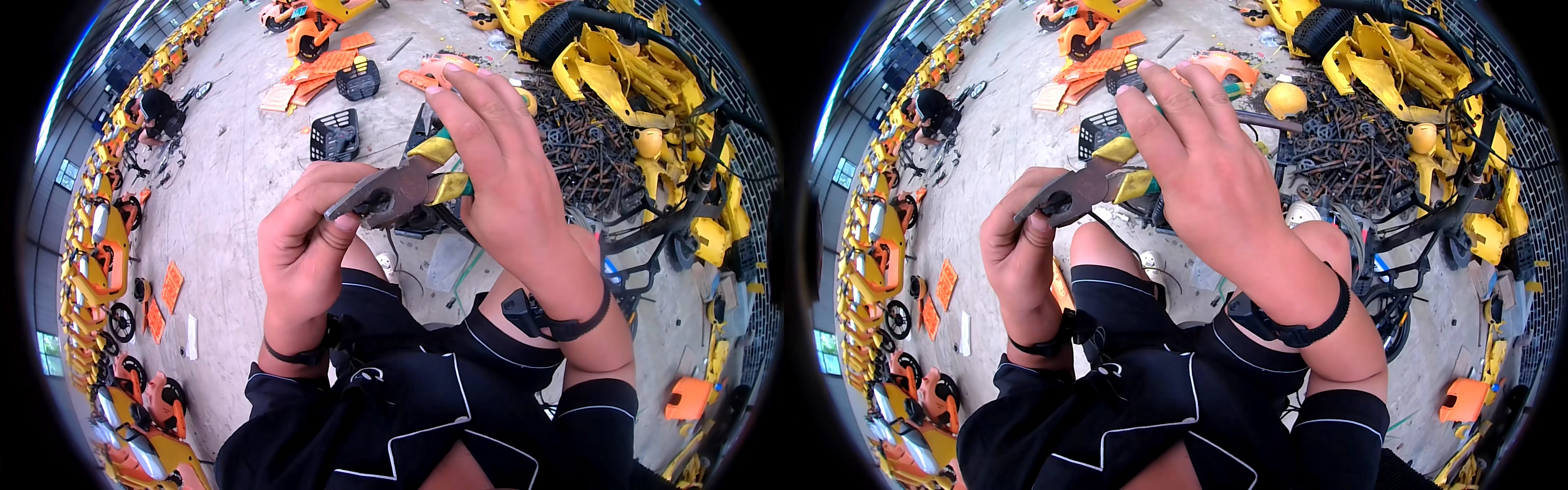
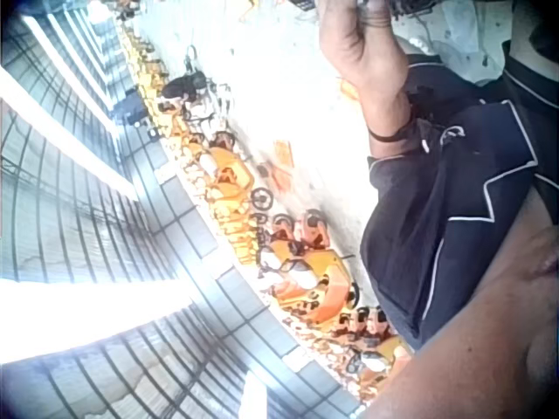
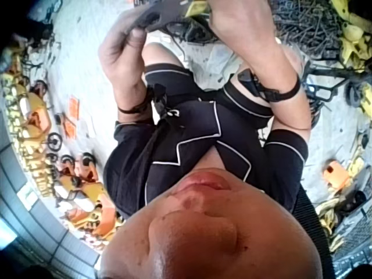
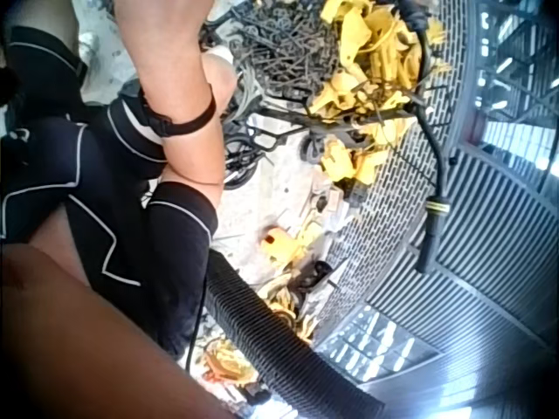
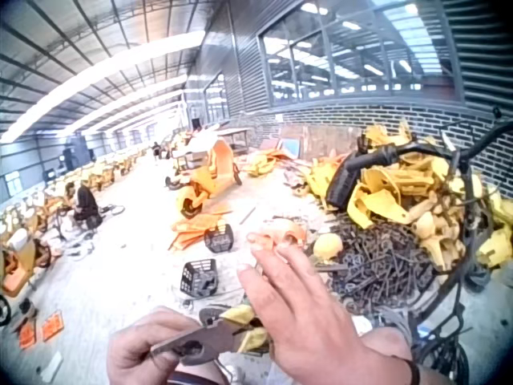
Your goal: The person uses pliers to strip insulation and cut small wires from a discarded bicycle component while sitting in a scrap yard.
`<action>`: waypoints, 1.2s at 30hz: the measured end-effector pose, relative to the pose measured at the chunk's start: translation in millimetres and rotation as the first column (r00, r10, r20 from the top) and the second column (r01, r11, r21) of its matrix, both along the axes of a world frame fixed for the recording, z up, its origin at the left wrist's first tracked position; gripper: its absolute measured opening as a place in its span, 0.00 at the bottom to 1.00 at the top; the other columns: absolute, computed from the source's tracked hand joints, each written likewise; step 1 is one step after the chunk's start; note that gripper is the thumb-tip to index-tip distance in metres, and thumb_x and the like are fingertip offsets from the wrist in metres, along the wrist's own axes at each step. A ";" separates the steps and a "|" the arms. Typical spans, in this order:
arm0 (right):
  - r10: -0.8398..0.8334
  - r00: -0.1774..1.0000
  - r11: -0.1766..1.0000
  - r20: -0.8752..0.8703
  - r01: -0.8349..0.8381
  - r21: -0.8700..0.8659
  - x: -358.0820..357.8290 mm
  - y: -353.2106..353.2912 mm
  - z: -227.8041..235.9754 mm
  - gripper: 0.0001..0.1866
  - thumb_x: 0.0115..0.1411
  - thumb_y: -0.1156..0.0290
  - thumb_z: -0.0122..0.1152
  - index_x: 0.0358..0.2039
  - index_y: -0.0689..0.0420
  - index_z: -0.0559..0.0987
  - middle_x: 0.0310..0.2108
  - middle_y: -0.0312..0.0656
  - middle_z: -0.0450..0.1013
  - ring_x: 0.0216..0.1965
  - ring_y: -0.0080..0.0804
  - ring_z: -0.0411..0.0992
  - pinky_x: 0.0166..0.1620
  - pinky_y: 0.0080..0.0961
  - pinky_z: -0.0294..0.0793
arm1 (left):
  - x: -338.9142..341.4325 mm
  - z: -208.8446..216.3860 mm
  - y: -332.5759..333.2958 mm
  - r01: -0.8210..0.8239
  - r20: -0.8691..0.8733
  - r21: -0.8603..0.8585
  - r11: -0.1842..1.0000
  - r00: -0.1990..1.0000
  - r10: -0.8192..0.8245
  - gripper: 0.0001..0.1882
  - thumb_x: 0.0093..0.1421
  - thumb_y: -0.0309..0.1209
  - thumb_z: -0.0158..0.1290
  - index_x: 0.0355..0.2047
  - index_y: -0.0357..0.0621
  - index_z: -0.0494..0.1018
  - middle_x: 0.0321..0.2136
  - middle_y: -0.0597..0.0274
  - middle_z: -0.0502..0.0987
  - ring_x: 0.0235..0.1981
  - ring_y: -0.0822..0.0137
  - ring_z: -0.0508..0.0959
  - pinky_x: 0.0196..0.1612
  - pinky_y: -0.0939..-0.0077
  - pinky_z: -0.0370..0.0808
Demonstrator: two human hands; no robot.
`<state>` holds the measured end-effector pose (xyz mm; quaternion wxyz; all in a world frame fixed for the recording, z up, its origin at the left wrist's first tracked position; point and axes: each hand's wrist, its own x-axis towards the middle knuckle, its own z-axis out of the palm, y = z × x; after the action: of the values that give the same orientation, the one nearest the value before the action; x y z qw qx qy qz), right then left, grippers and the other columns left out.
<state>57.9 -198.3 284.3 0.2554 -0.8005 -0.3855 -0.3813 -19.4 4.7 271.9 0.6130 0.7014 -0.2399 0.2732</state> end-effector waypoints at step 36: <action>0.044 0.994 0.998 0.105 -0.039 -0.051 -0.4 7.0 -7.4 0.27 0.51 0.79 0.57 0.54 0.59 0.69 0.47 0.49 0.66 0.50 0.51 0.68 0.49 0.39 0.76 | -1.4 -3.9 10.1 0.076 -0.037 -0.118 0.990 0.996 -0.081 0.10 0.66 0.27 0.54 0.39 0.29 0.76 0.44 0.42 0.79 0.47 0.55 0.78 0.52 0.62 0.73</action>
<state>57.5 -191.3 276.9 0.2228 -0.7770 -0.4243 -0.4081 -20.8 14.8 268.0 0.6679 0.6601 -0.2380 0.2479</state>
